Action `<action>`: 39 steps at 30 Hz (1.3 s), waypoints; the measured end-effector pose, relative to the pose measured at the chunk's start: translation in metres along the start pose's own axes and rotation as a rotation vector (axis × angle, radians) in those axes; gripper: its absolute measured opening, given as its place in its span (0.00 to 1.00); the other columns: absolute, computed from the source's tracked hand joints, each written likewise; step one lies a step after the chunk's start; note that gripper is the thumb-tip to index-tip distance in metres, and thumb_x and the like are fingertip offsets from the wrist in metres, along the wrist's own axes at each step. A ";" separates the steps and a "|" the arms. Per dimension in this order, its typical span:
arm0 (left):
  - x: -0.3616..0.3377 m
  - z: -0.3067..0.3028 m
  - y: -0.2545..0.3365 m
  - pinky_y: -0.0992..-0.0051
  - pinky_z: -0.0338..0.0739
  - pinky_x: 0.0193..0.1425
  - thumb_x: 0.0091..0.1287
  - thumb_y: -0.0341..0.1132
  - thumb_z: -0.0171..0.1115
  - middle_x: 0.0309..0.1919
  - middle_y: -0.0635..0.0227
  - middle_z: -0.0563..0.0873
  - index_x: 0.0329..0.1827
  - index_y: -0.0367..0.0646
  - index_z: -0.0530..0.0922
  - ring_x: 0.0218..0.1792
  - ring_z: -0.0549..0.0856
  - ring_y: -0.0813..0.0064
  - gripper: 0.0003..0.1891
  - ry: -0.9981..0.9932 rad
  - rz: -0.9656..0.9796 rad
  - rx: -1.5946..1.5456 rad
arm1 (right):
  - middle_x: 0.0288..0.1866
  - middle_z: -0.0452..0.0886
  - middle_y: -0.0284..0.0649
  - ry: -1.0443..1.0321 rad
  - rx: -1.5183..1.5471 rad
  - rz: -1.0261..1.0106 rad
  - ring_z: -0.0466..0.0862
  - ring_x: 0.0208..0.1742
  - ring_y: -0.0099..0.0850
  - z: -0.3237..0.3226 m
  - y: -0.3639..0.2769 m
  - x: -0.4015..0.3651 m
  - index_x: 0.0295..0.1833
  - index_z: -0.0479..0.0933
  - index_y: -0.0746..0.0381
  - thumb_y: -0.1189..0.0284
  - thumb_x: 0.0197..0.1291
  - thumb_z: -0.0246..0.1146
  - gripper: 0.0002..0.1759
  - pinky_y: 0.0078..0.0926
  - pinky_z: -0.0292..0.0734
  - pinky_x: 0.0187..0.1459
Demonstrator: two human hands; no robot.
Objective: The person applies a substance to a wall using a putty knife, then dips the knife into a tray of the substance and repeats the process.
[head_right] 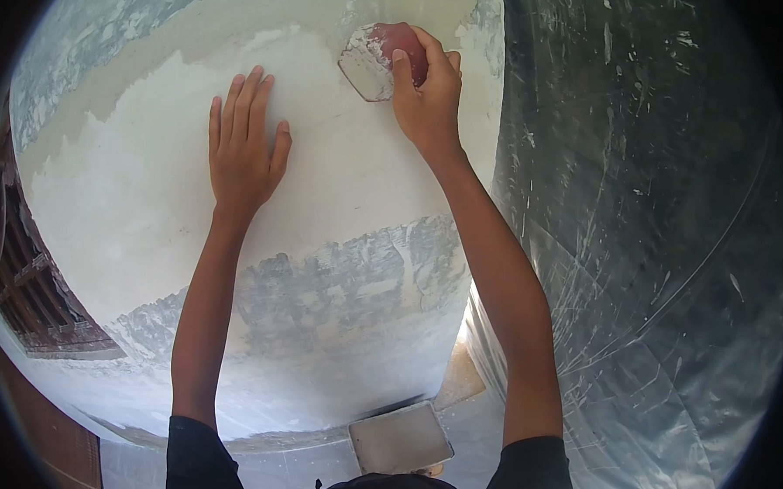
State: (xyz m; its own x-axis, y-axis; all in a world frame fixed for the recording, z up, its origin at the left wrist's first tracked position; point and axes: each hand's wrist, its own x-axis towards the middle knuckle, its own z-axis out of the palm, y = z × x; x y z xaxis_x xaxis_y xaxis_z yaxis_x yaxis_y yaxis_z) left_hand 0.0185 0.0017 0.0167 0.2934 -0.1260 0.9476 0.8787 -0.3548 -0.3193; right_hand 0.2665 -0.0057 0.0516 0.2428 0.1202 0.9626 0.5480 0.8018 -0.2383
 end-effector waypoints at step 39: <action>0.001 -0.001 0.002 0.54 0.56 0.85 0.72 0.36 0.59 0.78 0.67 0.73 0.78 0.46 0.70 0.81 0.67 0.65 0.30 -0.005 -0.007 0.013 | 0.59 0.77 0.49 0.108 0.124 0.097 0.79 0.63 0.37 -0.017 0.027 -0.007 0.71 0.76 0.61 0.67 0.75 0.63 0.23 0.34 0.72 0.67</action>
State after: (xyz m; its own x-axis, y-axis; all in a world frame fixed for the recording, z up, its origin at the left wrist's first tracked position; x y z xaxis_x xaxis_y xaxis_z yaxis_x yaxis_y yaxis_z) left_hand 0.0201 -0.0006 0.0171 0.2892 -0.1192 0.9498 0.8855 -0.3437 -0.3128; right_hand 0.2932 0.0057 0.0365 0.3780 0.1416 0.9149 0.4168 0.8564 -0.3048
